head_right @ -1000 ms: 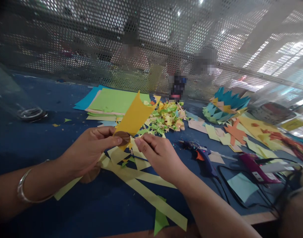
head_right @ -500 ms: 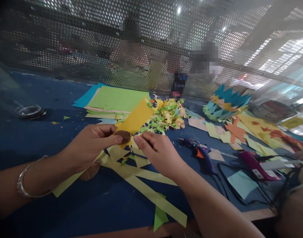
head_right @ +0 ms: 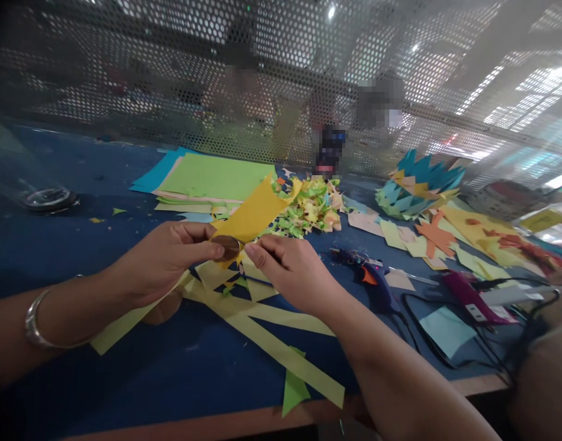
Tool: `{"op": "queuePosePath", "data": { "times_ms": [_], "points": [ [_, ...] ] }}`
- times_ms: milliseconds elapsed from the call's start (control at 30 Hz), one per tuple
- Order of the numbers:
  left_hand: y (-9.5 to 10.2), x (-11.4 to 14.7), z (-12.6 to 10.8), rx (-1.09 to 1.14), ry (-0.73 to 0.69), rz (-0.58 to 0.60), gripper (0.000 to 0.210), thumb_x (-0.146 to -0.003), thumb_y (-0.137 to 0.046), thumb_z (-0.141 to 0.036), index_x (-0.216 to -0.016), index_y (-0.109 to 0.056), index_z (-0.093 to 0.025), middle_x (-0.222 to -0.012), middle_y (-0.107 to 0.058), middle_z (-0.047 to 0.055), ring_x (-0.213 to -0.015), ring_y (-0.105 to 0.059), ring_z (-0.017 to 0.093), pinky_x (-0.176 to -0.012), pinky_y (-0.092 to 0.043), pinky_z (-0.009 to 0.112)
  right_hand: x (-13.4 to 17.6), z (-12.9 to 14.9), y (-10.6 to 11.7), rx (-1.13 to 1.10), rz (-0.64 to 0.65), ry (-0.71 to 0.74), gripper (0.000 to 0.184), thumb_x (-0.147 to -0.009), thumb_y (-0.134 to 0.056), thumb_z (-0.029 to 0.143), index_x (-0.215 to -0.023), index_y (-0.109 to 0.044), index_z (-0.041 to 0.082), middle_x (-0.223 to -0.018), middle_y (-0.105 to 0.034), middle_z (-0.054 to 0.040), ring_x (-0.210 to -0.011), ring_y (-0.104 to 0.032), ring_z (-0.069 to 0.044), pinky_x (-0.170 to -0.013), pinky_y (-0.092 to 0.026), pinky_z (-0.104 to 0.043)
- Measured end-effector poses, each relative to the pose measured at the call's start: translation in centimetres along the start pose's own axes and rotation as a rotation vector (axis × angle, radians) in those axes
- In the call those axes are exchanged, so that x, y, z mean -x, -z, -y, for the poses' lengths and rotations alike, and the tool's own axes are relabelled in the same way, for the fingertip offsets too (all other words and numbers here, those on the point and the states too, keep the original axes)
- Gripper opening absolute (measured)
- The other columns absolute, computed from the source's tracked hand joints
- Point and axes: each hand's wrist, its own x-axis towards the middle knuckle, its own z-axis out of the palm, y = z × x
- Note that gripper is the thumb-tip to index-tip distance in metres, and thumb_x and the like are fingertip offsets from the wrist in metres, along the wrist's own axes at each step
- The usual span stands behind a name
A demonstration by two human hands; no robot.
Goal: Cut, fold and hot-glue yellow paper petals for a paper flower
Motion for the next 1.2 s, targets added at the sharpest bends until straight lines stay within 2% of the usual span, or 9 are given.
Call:
{"op": "queuePosePath", "data": {
  "times_ms": [167,367,800,900,1067,1200],
  "points": [
    [-0.2,-0.2,-0.1,0.029,0.019,-0.007,0.005,-0.072,-0.074,-0.023,-0.074,-0.078,-0.021,-0.078,-0.075,0.004,-0.076,-0.065,0.019,-0.074,-0.048,0.03,0.0,-0.2,0.1,0.018,-0.001,0.021,0.045,-0.103,-0.039,0.05,-0.071,-0.047,0.02,-0.063,-0.041,0.0039,-0.059,-0.04,-0.01,-0.057,-0.028,-0.029],
    [-0.4,-0.2,-0.2,0.097,0.032,0.011,0.005,-0.069,-0.072,-0.017,-0.065,-0.072,-0.019,-0.081,-0.075,0.004,-0.078,-0.066,0.018,-0.076,-0.049,0.027,0.1,-0.2,0.2,0.06,-0.01,0.04,0.044,-0.103,-0.039,0.048,-0.069,-0.046,0.02,-0.062,-0.041,0.0037,-0.057,-0.039,-0.01,-0.056,-0.027,-0.029],
    [-0.3,-0.1,0.1,0.033,-0.035,0.021,0.006,-0.072,-0.07,-0.017,-0.072,-0.075,-0.018,-0.076,-0.074,0.003,-0.074,-0.066,0.016,-0.077,-0.048,0.028,0.1,0.0,0.1,0.056,-0.028,0.056,0.044,-0.102,-0.04,0.048,-0.069,-0.047,0.02,-0.061,-0.041,0.0039,-0.056,-0.038,-0.01,-0.055,-0.026,-0.029],
    [-0.2,0.0,0.2,0.015,-0.044,0.001,0.007,-0.072,-0.072,-0.02,-0.076,-0.077,-0.018,-0.079,-0.075,0.004,-0.077,-0.066,0.017,-0.078,-0.049,0.029,0.2,0.0,-0.1,0.053,-0.034,0.048,0.044,-0.102,-0.041,0.049,-0.07,-0.049,0.02,-0.061,-0.042,0.0036,-0.056,-0.04,-0.01,-0.055,-0.027,-0.029],
    [-0.5,0.2,0.1,-0.059,-0.083,-0.051,0.005,-0.071,-0.073,-0.024,-0.07,-0.075,-0.019,-0.076,-0.074,0.004,-0.075,-0.066,0.021,-0.072,-0.05,0.031,0.1,-0.2,-0.5,0.078,-0.072,0.054,0.042,-0.101,-0.042,0.047,-0.071,-0.051,0.019,-0.061,-0.046,0.0023,-0.057,-0.041,-0.011,-0.055,-0.028,-0.029],
    [-0.7,0.4,0.1,-0.059,-0.091,-0.105,0.005,-0.065,-0.076,-0.021,-0.062,-0.071,-0.021,-0.066,-0.07,0.001,-0.074,-0.065,0.022,-0.068,-0.049,0.031,0.1,-0.1,-0.8,0.1,-0.118,0.061,0.045,-0.1,-0.044,0.049,-0.066,-0.045,0.02,-0.059,-0.041,0.0032,-0.054,-0.038,-0.01,-0.053,-0.027,-0.028]
  ]
}}
